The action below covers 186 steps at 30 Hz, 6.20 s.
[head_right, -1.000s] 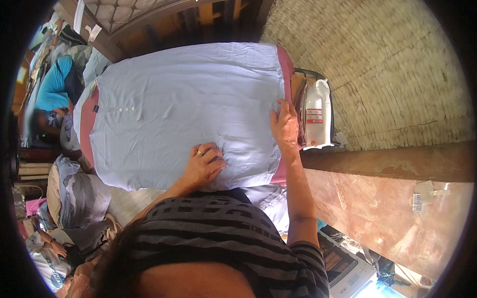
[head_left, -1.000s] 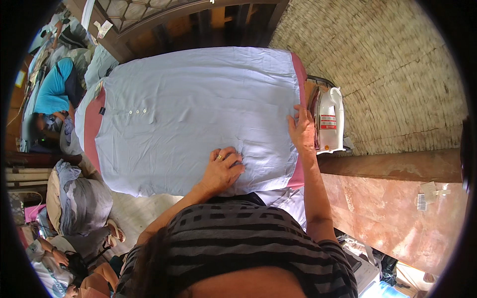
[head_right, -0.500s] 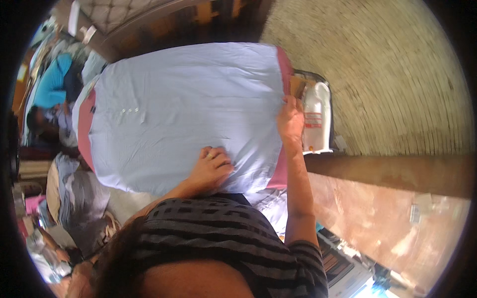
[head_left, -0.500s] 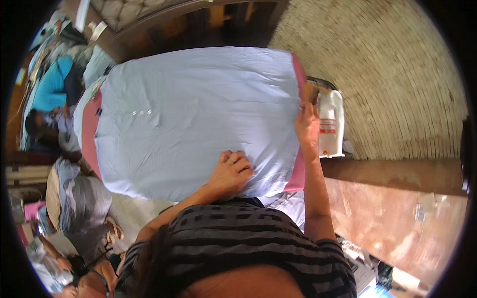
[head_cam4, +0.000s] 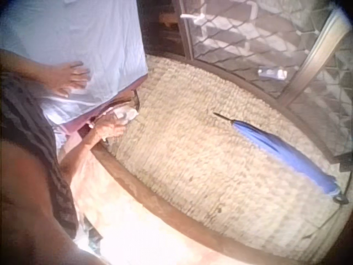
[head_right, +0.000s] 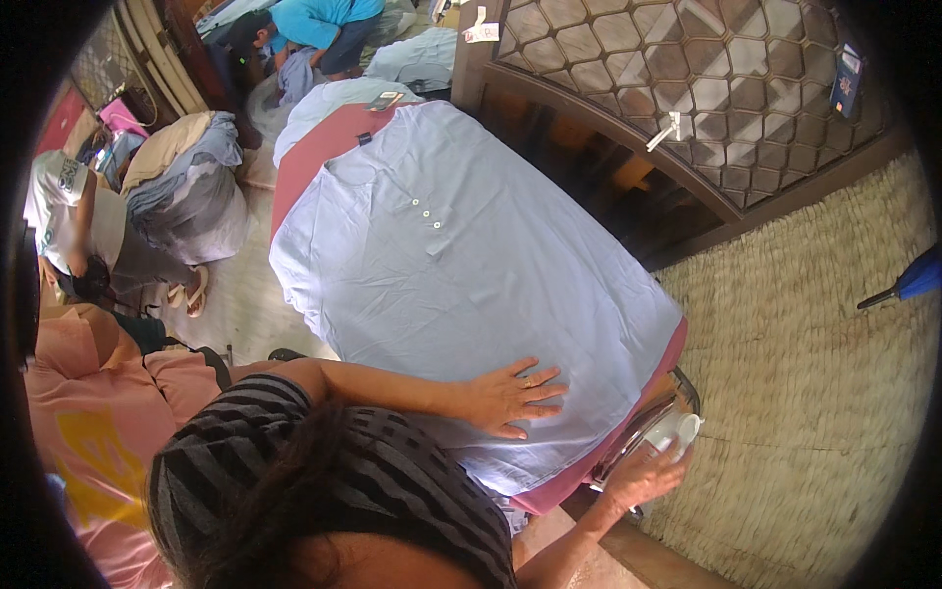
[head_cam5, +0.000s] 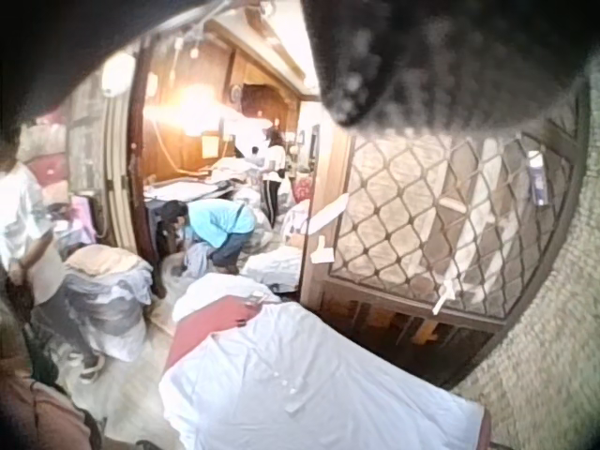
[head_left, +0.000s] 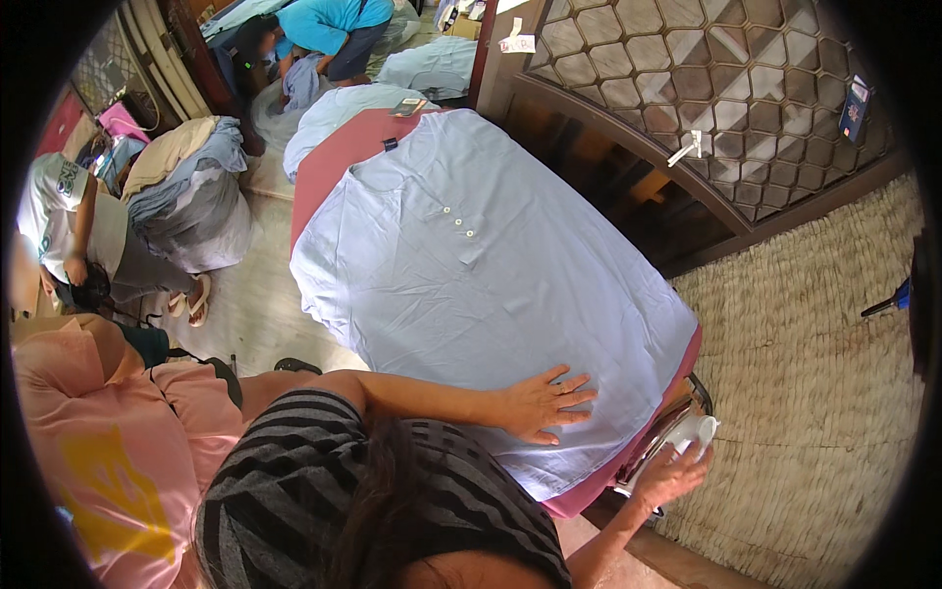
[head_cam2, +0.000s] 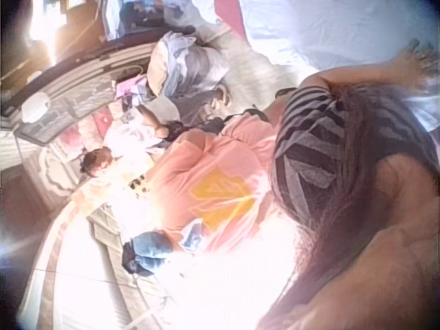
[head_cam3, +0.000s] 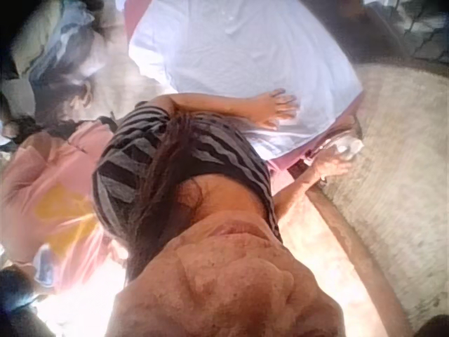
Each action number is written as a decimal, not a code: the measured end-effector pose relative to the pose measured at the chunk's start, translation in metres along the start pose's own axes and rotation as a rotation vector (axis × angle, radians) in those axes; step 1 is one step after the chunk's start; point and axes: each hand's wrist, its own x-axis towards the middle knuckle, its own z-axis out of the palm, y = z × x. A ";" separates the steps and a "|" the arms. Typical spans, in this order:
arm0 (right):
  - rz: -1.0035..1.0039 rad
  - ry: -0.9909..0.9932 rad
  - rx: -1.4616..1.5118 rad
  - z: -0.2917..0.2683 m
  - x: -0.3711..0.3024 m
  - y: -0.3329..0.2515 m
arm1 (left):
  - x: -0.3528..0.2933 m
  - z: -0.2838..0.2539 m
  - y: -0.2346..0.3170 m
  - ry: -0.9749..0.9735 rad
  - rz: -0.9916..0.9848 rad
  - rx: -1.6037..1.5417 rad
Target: The person irons a light blue shirt on a pink ironing board. They spread the shirt, smooth it with their hands, and use a steam iron to press the body, sleeves, and collar areas. The shirt is repositioned several times to access different sections.
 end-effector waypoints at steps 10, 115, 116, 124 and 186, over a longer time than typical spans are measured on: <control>0.589 -0.586 0.827 0.029 0.024 0.087 | -0.029 -0.057 -0.053 0.359 -0.226 -0.102; -0.888 -0.865 0.817 0.054 0.215 -0.473 | -0.083 -0.081 -0.098 0.519 -0.563 0.036; -0.863 -0.891 0.818 0.053 0.216 -0.474 | -0.098 -0.094 -0.105 0.600 -0.602 0.068; -0.860 -0.849 0.843 0.045 0.214 -0.480 | -0.229 -0.211 -0.210 0.755 -1.222 0.836; -1.015 -0.978 0.942 -0.027 0.115 -0.644 | -0.299 -0.205 -0.171 1.134 -1.472 0.449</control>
